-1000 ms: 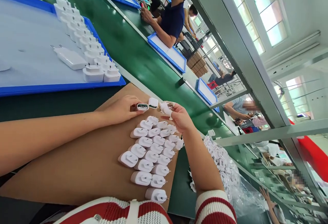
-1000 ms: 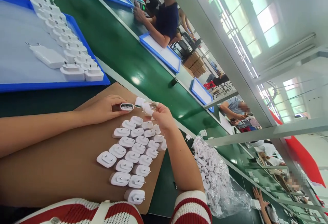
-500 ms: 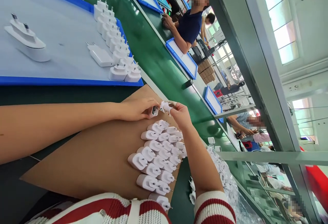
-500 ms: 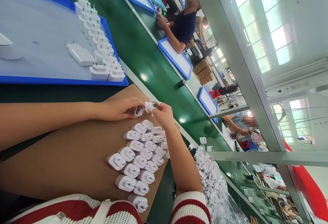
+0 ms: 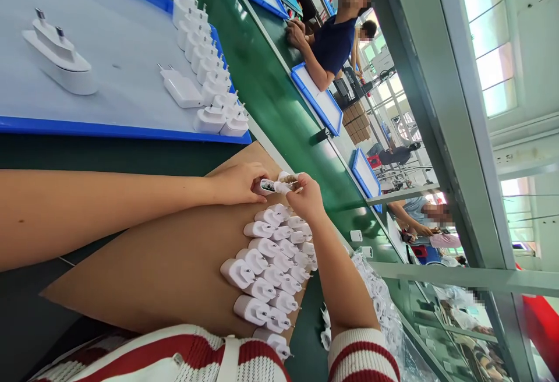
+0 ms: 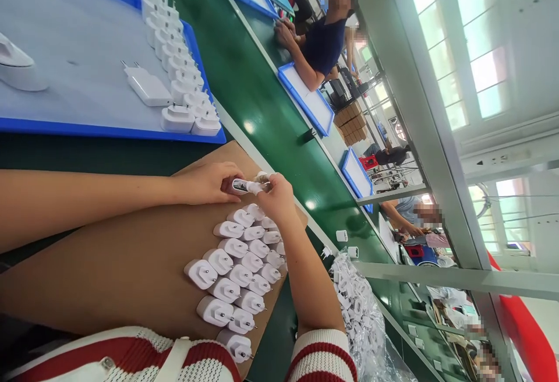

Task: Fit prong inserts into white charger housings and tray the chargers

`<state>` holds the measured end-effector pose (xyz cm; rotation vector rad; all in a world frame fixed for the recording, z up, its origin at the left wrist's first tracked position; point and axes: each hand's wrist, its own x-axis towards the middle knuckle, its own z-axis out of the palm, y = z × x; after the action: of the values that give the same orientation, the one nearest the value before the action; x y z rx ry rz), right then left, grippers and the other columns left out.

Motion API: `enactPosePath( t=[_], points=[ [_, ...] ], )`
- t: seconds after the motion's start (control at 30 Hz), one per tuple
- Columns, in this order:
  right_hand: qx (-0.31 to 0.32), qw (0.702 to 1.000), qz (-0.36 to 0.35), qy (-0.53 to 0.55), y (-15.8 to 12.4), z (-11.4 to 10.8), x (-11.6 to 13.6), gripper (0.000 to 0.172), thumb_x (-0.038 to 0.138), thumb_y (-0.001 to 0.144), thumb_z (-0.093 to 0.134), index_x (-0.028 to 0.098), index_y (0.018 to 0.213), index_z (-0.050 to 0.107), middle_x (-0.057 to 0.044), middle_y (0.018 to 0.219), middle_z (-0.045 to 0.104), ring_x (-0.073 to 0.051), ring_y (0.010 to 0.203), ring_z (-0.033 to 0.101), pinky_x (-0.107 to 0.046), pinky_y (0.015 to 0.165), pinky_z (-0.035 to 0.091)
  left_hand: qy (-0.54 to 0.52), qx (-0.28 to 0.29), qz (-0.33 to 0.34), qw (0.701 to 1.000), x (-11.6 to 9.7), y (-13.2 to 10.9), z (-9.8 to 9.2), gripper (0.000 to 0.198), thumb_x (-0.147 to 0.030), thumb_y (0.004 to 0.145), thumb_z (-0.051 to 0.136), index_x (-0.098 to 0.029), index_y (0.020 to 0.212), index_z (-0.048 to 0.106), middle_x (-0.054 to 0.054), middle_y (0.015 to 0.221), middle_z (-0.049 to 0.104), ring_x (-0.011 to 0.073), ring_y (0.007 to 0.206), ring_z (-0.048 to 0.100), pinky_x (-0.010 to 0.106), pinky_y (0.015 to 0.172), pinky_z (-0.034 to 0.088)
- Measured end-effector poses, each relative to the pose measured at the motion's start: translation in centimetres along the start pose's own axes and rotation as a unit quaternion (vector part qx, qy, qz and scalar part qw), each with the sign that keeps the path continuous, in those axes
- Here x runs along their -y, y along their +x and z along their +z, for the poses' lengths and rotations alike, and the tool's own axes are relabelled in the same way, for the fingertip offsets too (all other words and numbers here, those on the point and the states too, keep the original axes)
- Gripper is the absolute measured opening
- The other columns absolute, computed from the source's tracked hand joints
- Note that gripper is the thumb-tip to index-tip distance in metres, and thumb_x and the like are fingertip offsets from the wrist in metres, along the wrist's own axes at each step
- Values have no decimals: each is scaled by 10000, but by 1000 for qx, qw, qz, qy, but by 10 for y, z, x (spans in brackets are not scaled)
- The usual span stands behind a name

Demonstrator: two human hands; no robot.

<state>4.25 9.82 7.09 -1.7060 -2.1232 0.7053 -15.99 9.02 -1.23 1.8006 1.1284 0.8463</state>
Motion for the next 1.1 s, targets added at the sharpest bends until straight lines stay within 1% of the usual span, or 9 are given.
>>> enactPosePath(
  t=[0.07, 0.13, 0.23, 0.33, 0.4, 0.53, 0.73, 0.9, 1.1],
  points=[
    [-32, 995, -47, -83, -1, 1, 4, 137, 215, 819, 708, 234, 942, 765, -17, 946, 742, -188, 842, 652, -323, 813, 528, 0, -2, 4, 1000, 0, -1, 2, 380, -532, 724, 685, -197, 902, 716, 76, 958, 678, 227, 795, 649, 329, 708, 489],
    [-35, 985, -80, -146, -1, 4, 8, 172, 152, 829, 641, 236, 920, 761, -9, 895, 710, -183, 810, 624, -308, 780, 500, 6, -6, 9, 1000, 0, -1, 2, 321, -515, 766, 648, -195, 780, 680, 80, 921, 674, 228, 787, 646, 338, 708, 480],
    [-10, 967, -122, -223, 1, 6, 12, 233, 61, 778, 574, 227, 831, 730, -4, 800, 626, -192, 798, 582, -295, 747, 464, 11, -14, 14, 1000, 0, -1, 2, 302, -488, 788, 640, -198, 706, 646, 75, 880, 679, 232, 789, 648, 339, 707, 467],
    [30, 950, -173, -259, 3, 6, 15, 286, 8, 745, 539, 220, 834, 708, -15, 805, 593, -215, 872, 574, -303, 795, 465, 16, -12, 15, 1000, -1, 0, 1, 305, -480, 805, 626, -200, 685, 636, 62, 846, 682, 231, 784, 648, 339, 696, 454],
    [33, 941, -192, -278, 3, 6, 17, 269, 5, 756, 529, 220, 809, 682, -28, 818, 587, -226, 895, 563, -314, 809, 464, 17, -7, 15, 1000, -3, 0, 0, 307, -469, 805, 624, -198, 661, 621, 57, 834, 679, 223, 759, 641, 341, 684, 445],
    [36, 930, -201, -305, 6, 9, 18, 238, 11, 787, 531, 222, 729, 625, -42, 814, 576, -231, 889, 544, -325, 798, 458, 15, -9, 5, 1000, -3, 1, 0, 305, -447, 778, 648, -195, 617, 589, 54, 820, 662, 215, 732, 627, 340, 673, 431],
    [74, 915, -237, -319, 9, 8, 17, 255, -13, 785, 534, 218, 752, 635, -49, 812, 579, -238, 909, 550, -324, 813, 469, 9, -3, 11, 1000, 2, 3, 0, 299, -441, 747, 671, -193, 598, 597, 54, 837, 664, 211, 730, 628, 335, 667, 428],
    [46, 919, -223, -321, 7, 1, 17, 243, -4, 788, 541, 214, 791, 650, -51, 828, 586, -242, 910, 542, -332, 817, 467, 9, 8, 15, 1000, 2, 4, -1, 293, -447, 764, 655, -192, 623, 628, 56, 830, 673, 211, 728, 624, 335, 664, 429],
    [92, 904, -229, -349, 10, 8, 24, 240, -13, 796, 562, 201, 737, 653, -56, 808, 592, -235, 891, 543, -321, 795, 456, -3, -1, 1, 1000, 4, 4, 1, 344, -473, 775, 671, -189, 598, 593, 49, 785, 663, 203, 719, 609, 322, 643, 399]
  ],
)
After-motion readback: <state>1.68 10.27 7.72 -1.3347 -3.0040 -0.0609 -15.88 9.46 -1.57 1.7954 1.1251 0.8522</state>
